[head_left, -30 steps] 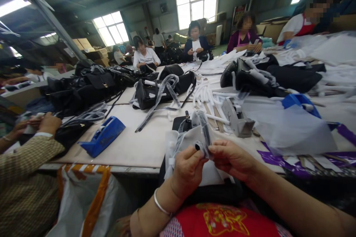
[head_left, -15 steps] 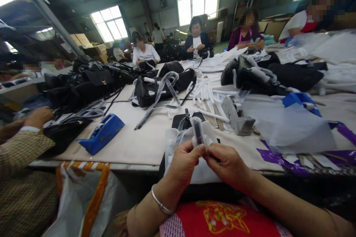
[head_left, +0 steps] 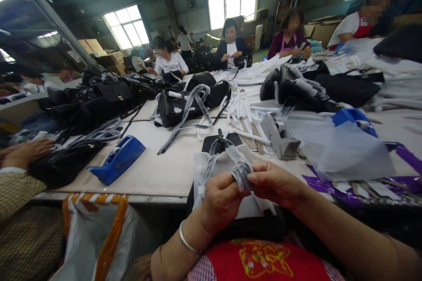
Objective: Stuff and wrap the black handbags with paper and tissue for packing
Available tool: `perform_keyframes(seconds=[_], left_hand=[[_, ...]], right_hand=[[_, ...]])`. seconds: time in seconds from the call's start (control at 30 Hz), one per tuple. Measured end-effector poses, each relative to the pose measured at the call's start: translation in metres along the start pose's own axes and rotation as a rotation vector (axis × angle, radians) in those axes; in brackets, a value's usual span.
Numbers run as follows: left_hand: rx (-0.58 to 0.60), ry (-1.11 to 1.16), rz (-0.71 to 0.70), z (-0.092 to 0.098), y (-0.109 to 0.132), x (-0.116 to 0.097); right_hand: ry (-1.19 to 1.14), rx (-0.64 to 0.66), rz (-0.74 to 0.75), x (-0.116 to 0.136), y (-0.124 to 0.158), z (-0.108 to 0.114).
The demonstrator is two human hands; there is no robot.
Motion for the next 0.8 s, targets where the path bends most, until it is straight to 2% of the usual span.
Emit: perform_keyframes(seconds=[0.1, 0.17, 0.23, 0.3, 0.33, 0.4, 0.43, 0.5, 0.57, 0.7, 0.8], left_hand=[[0.025, 0.043, 0.147, 0.003, -0.001, 0.009], [0.057, 0.243, 0.372, 0.003, -0.001, 0.018], [0.058, 0.578, 0.681, -0.003, 0.001, 0.03], [-0.003, 0.873, 0.956, -0.013, 0.003, 0.039], [-0.055, 0.948, 1.047, -0.017, 0.004, 0.043], [-0.156, 0.973, 1.136, -0.023, 0.003, 0.051], [-0.194, 0.96, 1.153, -0.025, 0.002, 0.054], [-0.239, 0.91, 1.153, -0.027, 0.001, 0.057], [-0.247, 0.763, 1.081, -0.025, -0.002, 0.058], [-0.254, 0.217, 0.71, -0.012, -0.011, 0.048], [-0.235, -0.004, 0.503, -0.015, -0.011, 0.04]], right_hand=[[0.095, -0.064, 0.074, 0.004, -0.001, 0.0], [0.321, -0.139, 0.235, 0.012, 0.001, -0.001], [0.652, -0.229, 0.468, 0.022, 0.007, -0.006], [0.971, -0.287, 0.725, 0.027, 0.012, -0.014], [1.099, -0.3, 0.832, 0.027, 0.014, -0.018], [1.267, -0.313, 0.959, 0.022, 0.013, -0.021], [1.299, -0.32, 0.973, 0.021, 0.011, -0.019], [1.226, -0.325, 0.893, 0.021, 0.005, -0.009], [0.972, -0.282, 0.674, 0.022, -0.004, 0.004], [0.309, -0.189, 0.142, 0.015, -0.021, 0.02], [0.115, -0.22, -0.023, 0.011, -0.03, 0.021]])
Point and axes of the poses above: each hand's wrist, its own y-axis away from the middle knuckle, its own z-axis out of the back of the hand, x = y × z, the point moved 6 cm from there along -y, towards the middle knuckle, and after that the axes turned 9 degrees about -x, right-handed, at the moved point
